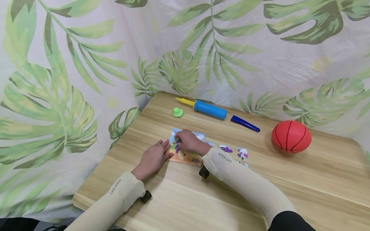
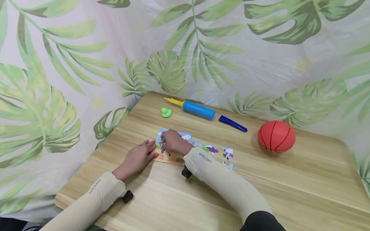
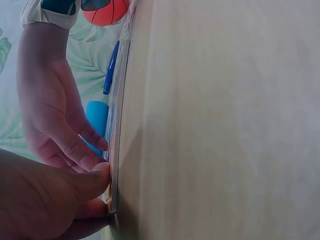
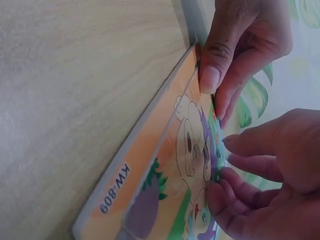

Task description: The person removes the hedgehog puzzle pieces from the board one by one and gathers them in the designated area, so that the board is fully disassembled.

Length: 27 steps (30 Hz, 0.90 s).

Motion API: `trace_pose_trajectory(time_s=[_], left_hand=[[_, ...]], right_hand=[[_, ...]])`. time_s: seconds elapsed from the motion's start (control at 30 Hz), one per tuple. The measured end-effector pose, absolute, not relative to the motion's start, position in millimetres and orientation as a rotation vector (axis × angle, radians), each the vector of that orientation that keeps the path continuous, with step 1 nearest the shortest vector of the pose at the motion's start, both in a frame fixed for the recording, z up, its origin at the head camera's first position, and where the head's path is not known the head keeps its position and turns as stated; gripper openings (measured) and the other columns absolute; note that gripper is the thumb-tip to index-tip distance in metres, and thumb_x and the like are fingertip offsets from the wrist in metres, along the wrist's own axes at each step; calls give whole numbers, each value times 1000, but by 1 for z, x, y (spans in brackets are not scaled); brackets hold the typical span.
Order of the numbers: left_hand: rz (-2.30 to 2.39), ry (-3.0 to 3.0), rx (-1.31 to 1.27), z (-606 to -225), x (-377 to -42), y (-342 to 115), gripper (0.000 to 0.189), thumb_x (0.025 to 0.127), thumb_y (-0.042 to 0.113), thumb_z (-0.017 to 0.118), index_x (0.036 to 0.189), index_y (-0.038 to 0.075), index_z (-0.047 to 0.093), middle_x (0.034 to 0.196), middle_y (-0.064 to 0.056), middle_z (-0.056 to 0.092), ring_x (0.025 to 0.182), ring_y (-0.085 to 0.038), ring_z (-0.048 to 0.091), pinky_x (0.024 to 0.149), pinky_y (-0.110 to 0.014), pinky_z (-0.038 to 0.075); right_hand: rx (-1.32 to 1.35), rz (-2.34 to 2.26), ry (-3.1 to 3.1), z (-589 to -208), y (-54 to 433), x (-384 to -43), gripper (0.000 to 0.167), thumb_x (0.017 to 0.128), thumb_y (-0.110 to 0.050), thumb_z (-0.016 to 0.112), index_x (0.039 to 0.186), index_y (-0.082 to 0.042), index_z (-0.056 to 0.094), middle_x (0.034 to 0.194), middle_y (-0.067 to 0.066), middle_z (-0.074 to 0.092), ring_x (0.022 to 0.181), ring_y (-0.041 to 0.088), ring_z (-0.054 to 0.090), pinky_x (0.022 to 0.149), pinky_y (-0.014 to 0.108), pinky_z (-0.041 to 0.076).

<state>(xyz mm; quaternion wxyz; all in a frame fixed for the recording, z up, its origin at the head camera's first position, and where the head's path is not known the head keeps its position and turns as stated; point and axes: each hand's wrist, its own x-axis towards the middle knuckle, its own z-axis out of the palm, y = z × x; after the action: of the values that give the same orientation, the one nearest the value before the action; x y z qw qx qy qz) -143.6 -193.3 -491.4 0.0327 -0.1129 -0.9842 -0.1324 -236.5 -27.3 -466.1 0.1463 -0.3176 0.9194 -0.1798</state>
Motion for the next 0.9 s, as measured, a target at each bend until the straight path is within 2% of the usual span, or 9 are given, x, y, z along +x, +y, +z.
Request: trace_pose_trajectory(time_s=[0.33, 0.6, 0.73, 0.9], left_hand=[[-400, -3059, -331, -489, -144, -192, 51, 95, 36, 67, 135, 4, 62, 149, -10, 55, 136, -37, 54, 95, -53, 56], [-349, -3066, -368, -486, -145, -190, 55, 95, 39, 67, 138, 5, 60, 148, -11, 56, 134, -38, 55, 89, -53, 59], [-318, -3084, -370, -486, -145, -191, 54, 96, 39, 66, 137, 5, 60, 148, -12, 56, 134, -38, 55, 93, -53, 57], [-308, -3094, -375, -486, -147, -192, 53, 96, 38, 65, 136, 3, 61, 148, -13, 55, 135, -39, 54, 98, -53, 55]], right_hand=[[-766, -691, 2608, -468, -28, -240, 30, 96, -13, 66, 126, -9, 66, 121, 10, 69, 114, 24, 64, 100, 39, 54], [-798, -789, 2583, -463, -25, -243, 15, 96, -9, 65, 108, -11, 74, 98, 3, 75, 90, 14, 66, 84, 29, 55], [-815, -841, 2612, -456, -21, -246, 14, 97, -9, 65, 107, -12, 74, 96, 3, 74, 89, 13, 64, 86, 30, 55], [-772, -921, 2641, -441, -5, -249, 16, 97, -10, 65, 111, -9, 73, 101, 5, 75, 94, 16, 67, 90, 34, 56]])
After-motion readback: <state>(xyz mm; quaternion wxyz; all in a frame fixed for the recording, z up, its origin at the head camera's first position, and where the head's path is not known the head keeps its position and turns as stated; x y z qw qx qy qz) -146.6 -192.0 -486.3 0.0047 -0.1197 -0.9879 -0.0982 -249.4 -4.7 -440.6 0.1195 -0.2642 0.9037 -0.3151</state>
